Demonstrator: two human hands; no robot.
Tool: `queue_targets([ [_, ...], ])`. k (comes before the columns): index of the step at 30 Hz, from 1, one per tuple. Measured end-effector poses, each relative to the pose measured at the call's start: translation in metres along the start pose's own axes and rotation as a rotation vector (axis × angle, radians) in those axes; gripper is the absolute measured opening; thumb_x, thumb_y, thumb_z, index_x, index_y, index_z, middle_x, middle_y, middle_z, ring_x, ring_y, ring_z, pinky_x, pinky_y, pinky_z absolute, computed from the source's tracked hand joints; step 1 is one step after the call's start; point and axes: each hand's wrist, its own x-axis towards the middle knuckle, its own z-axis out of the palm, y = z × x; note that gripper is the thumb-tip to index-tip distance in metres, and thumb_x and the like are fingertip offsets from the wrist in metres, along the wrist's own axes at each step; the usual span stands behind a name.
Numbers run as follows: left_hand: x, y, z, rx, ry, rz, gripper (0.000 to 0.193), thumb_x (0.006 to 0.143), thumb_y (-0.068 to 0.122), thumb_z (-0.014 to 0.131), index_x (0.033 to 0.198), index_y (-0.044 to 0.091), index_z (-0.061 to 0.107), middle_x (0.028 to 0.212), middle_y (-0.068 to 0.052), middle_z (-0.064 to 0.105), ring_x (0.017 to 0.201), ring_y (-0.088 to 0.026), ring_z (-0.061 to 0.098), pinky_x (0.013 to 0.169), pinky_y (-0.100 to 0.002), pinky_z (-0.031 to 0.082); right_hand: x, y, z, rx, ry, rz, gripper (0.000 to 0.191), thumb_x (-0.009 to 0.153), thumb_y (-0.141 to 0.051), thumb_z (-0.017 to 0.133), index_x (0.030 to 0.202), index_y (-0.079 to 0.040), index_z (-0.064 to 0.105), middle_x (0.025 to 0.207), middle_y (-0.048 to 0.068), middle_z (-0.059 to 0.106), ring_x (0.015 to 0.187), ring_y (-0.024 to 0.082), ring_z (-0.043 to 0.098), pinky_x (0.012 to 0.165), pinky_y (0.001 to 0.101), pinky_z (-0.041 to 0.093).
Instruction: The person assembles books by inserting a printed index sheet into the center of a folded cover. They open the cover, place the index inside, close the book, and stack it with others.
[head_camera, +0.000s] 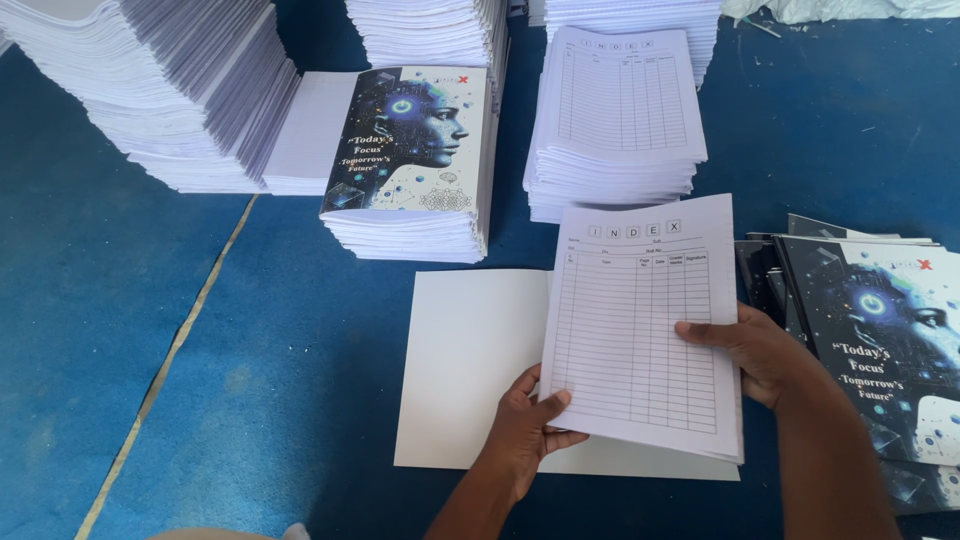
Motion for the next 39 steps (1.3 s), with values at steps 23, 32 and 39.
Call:
queue_targets([
  [23,0.016,0.051,-0.095,1.001,0.728,0.204,0.062,0.084,0.029,0.081,0.140,0.014,0.057,0.134,-0.015,0.058,0.126,-0.033,0.055,0.102,-0.045,0.051,0.010,0.018,-0.003,-0.159,0.027,0.103,0.053,0.080,-0.004,0.072,0.130,0.008,0.059,0.114,0.038,0.073,0.095,0.042,0.077,0.080,0.0523,0.063],
  [32,0.014,0.055,-0.107,0.952,0.888,0.068,0.094,0.080,0.031,0.086,0.153,0.009,0.031,0.148,-0.021,0.041,0.137,-0.040,0.042,0.106,-0.050,0.048,0.008,0.018,0.000,-0.195,0.070,0.112,0.055,0.081,-0.003,0.073,0.133,0.008,0.058,0.116,0.039,0.072,0.095,0.042,0.077,0.081,0.0520,0.063],
  [39,0.001,0.068,-0.105,0.730,0.864,0.148,0.070,0.087,0.020,0.075,0.148,0.007,0.045,0.110,-0.013,0.073,0.096,-0.023,0.075,0.086,-0.037,0.062,0.006,0.015,0.000,-0.217,0.069,0.128,0.053,0.083,-0.003,0.071,0.133,0.006,0.058,0.116,0.038,0.072,0.098,0.042,0.077,0.084,0.0517,0.063],
])
